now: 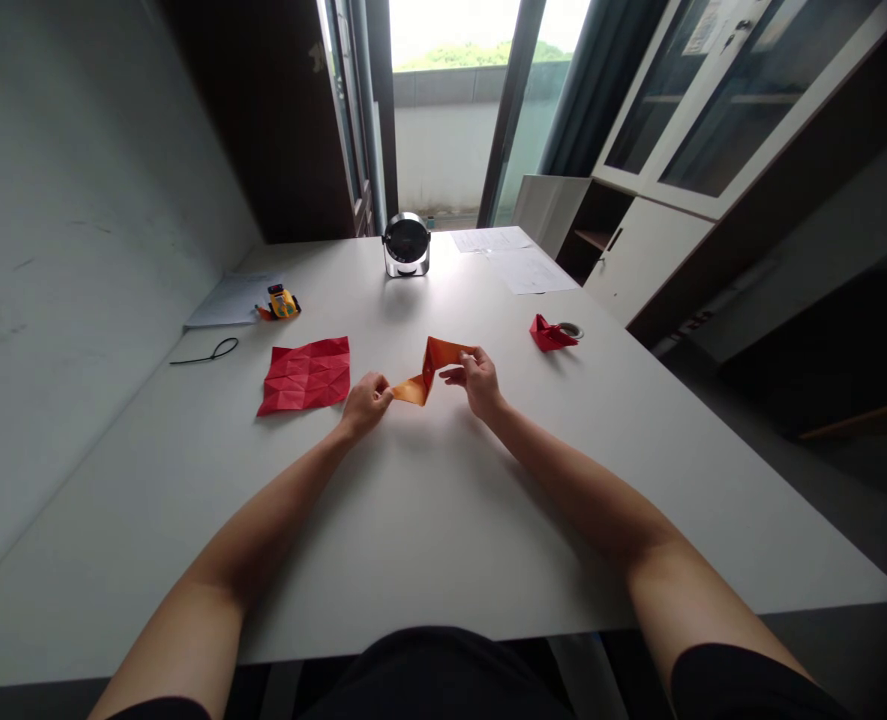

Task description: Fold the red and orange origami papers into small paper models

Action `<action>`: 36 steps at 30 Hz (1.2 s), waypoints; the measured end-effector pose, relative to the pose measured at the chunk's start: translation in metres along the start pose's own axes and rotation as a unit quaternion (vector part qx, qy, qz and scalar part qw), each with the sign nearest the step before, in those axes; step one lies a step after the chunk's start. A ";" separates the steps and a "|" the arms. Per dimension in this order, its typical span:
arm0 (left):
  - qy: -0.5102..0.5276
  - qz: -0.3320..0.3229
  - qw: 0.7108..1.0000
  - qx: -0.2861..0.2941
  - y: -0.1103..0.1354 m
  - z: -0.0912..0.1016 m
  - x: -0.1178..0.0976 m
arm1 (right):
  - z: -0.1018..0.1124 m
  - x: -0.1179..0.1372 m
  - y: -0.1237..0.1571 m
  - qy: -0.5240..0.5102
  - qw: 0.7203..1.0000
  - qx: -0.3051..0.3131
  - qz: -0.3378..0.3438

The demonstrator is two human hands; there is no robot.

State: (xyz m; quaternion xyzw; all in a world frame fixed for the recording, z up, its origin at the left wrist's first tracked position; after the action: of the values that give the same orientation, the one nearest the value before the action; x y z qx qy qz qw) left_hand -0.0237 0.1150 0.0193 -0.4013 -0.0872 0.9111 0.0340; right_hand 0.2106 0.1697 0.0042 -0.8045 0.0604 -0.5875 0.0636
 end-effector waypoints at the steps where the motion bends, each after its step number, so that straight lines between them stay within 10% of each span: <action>1: -0.033 -0.017 0.999 0.006 0.002 -0.001 -0.005 | -0.001 -0.002 0.002 -0.019 1.000 -0.008 -0.010; 12: -0.046 -0.124 0.991 -0.028 0.020 0.006 -0.050 | -0.042 0.011 0.031 -0.028 0.999 0.040 -0.005; 20: 0.139 -0.016 0.990 0.022 0.018 -0.005 -0.034 | -0.059 0.024 0.044 -0.016 0.996 0.080 0.019; 36: 0.492 0.086 0.840 0.212 0.020 -0.038 -0.032 | -0.066 0.016 0.055 -0.108 0.988 0.095 -0.059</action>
State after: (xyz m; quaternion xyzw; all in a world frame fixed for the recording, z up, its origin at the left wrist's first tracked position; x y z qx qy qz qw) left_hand 0.0264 0.0957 0.0132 -0.7857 0.1707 0.5894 0.0781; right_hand 0.1514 0.1109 0.0300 -0.8556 -0.0509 -0.5029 0.1113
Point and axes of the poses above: each hand's wrist, its own y-axis away from the middle knuckle, its own z-axis out of the back of the hand, x = y × z, the point moved 9 cm from there along -y, towards the middle knuckle, and after that the axes turned 5 degrees about z, right-handed, at the moved point
